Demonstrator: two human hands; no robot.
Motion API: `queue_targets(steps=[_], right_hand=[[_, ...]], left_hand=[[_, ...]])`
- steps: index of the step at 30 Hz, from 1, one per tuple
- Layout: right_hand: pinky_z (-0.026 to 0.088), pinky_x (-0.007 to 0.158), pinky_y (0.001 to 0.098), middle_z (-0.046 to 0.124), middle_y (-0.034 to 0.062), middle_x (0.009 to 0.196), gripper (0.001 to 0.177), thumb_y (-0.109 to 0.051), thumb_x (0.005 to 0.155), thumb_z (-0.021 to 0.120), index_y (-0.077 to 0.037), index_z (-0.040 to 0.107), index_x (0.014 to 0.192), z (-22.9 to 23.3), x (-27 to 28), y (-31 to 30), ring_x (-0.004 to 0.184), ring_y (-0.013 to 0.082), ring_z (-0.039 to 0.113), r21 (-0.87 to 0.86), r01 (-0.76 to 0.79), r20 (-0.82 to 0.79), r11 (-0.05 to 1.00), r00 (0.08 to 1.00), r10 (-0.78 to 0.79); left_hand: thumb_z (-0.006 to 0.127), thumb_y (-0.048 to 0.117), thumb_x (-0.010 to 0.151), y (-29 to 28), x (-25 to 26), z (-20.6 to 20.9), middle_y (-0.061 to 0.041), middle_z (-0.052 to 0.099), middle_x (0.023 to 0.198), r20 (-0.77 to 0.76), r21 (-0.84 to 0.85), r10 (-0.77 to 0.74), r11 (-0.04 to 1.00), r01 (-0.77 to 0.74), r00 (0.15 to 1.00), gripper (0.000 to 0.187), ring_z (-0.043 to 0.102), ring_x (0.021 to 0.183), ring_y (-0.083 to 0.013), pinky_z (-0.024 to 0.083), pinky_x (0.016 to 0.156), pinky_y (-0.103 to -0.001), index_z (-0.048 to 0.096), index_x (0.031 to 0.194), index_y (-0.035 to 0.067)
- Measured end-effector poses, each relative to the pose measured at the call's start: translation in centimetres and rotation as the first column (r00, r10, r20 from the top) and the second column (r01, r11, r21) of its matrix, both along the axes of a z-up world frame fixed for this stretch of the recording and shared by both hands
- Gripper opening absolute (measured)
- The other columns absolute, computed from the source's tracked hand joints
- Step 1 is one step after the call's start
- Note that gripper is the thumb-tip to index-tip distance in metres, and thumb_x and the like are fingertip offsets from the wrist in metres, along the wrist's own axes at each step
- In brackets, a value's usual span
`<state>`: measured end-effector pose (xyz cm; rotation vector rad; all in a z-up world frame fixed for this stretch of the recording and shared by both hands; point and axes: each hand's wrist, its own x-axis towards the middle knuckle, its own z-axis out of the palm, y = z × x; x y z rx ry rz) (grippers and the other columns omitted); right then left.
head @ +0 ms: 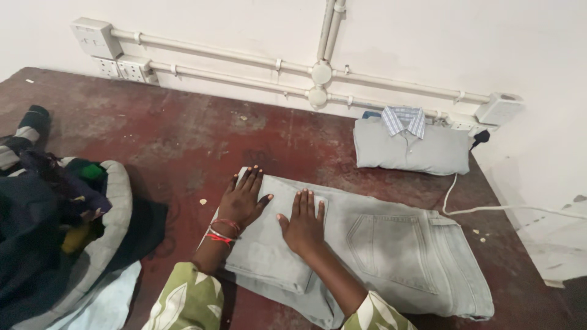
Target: The person folds a light gray button-up shirt on a table, smoothing and aligning the sleeves and collar before folding it into a compact rectangle. Then the person folds a pair of light gray jeans by aligning the legs and folding them in half, then in thirds, and places the folded jeans on top of the shirt.
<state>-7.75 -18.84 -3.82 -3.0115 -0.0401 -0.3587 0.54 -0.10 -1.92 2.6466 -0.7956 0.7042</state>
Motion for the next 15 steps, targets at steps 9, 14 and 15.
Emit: queue_targets(steps=[9, 14, 15], right_hand=[[0.006, 0.122, 0.0590, 0.023, 0.0238, 0.165, 0.085, -0.055, 0.100, 0.045, 0.008, 0.027, 0.154, 0.1, -0.8, 0.0, 0.156, 0.0355, 0.014, 0.041, 0.007, 0.098, 0.999, 0.995, -0.011], [0.011, 0.120, 0.0581, 0.017, 0.0246, 0.166, 0.090, -0.057, 0.098, 0.049, 0.008, 0.022, 0.154, 0.8, -2.6, -0.6, 0.155, 0.0366, 0.010, 0.073, 0.055, 0.006, 0.996, 0.998, -0.056], [0.013, 0.119, 0.0573, 0.016, 0.0245, 0.166, 0.091, -0.057, 0.098, 0.050, 0.008, 0.021, 0.155, 0.9, -3.3, -0.8, 0.155, 0.0368, 0.009, 0.085, 0.064, -0.017, 0.994, 0.998, -0.062]], left_hand=[[0.054, 0.058, 0.094, -1.1, -2.9, 0.0, -0.019, 0.041, 0.159, -0.046, -0.080, 0.352, 0.932, -0.355, 0.935, 0.085, 0.034, 0.150, -0.0313, 0.023, 0.121, -0.055, 0.038, 0.154, 0.001], [0.055, 0.061, 0.093, 0.3, -6.2, -0.1, -0.020, 0.041, 0.158, -0.218, -0.008, 0.547, 0.827, -0.562, 0.808, 0.090, 0.034, 0.149, -0.0339, 0.029, 0.117, -0.055, 0.034, 0.157, 0.000], [0.055, 0.060, 0.095, 0.8, -7.1, -0.3, -0.019, 0.042, 0.158, -0.301, 0.023, 0.562, 0.812, -0.583, 0.771, 0.089, 0.035, 0.149, -0.0338, 0.033, 0.115, -0.054, 0.033, 0.160, 0.002]])
